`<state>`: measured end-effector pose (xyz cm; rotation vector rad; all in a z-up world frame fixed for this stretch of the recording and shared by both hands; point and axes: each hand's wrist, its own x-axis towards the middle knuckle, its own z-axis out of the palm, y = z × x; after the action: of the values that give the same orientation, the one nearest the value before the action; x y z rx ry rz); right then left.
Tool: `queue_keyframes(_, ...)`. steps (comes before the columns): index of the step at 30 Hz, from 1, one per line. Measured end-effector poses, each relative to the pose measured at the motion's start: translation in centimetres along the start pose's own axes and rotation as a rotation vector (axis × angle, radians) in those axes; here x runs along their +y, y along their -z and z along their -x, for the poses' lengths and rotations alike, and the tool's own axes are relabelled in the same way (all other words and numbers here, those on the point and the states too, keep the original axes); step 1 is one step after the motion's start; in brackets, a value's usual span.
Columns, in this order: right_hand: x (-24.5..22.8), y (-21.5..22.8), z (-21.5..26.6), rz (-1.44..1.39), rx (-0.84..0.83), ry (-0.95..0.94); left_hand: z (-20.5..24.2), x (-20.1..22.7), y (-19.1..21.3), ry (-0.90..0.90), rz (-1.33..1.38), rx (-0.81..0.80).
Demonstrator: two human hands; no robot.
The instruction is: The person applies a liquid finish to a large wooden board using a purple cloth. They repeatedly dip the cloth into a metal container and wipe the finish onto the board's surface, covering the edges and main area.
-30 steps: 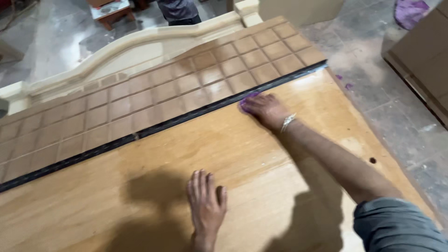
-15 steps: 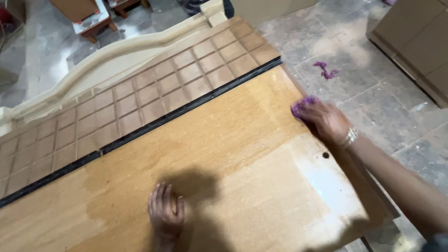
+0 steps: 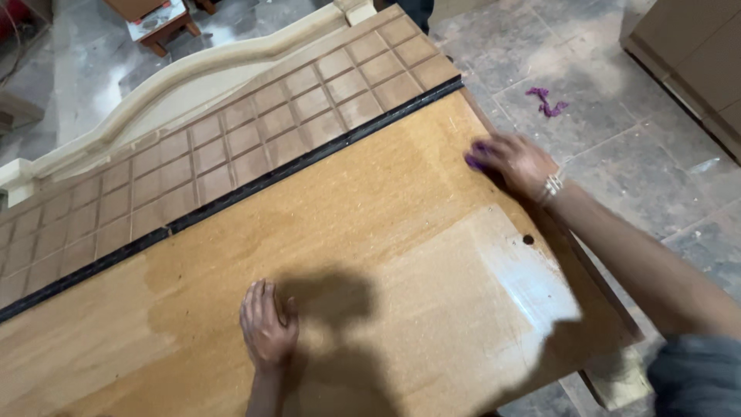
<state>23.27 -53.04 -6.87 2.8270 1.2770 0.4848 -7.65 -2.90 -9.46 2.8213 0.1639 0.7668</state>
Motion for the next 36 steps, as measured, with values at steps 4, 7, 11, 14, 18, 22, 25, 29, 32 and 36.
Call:
queue_keyframes(4,0.3,-1.8,-5.0,-0.065,-0.001,-0.158,0.5,0.0,-0.1,-0.020,-0.020,0.001)
queue_keyframes(7,-2.2,-0.5,-1.4,0.006,-0.050,-0.133,0.5,-0.3,-0.1,-0.036,-0.006,0.026)
queue_keyframes(11,-9.4,5.0,9.2,-0.113,-0.031,-0.013,0.8,-0.5,-0.4,-0.030,-0.024,0.020)
queue_keyframes(14,-16.8,10.6,17.6,-0.118,-0.258,-0.142,0.9,-1.0,-0.5,-0.071,0.084,0.060)
queue_keyframes(18,-21.2,14.1,23.4,-0.180,-0.148,-0.349,1.7,-2.0,-0.4,-0.089,0.266,0.029)
queue_keyframes(22,-28.4,12.6,22.9,0.028,-0.073,-0.609,4.6,-3.6,2.8,-0.115,0.355,-0.075)
queue_keyframes(25,-38.0,10.4,20.3,-0.106,-0.012,-0.502,8.4,-5.2,7.5,-0.078,0.373,-0.132)
queue_keyframes(29,-56.3,6.3,14.7,-0.423,-0.127,-0.151,13.3,-8.3,13.8,0.032,0.431,-0.188)
queue_keyframes(32,-69.1,4.8,8.4,-0.537,0.096,0.176,14.7,-10.1,16.5,0.081,0.444,-0.202)
queue_keyframes(36,-74.5,5.0,2.3,-0.555,0.049,0.236,14.4,-10.9,18.4,0.101,0.498,-0.246)
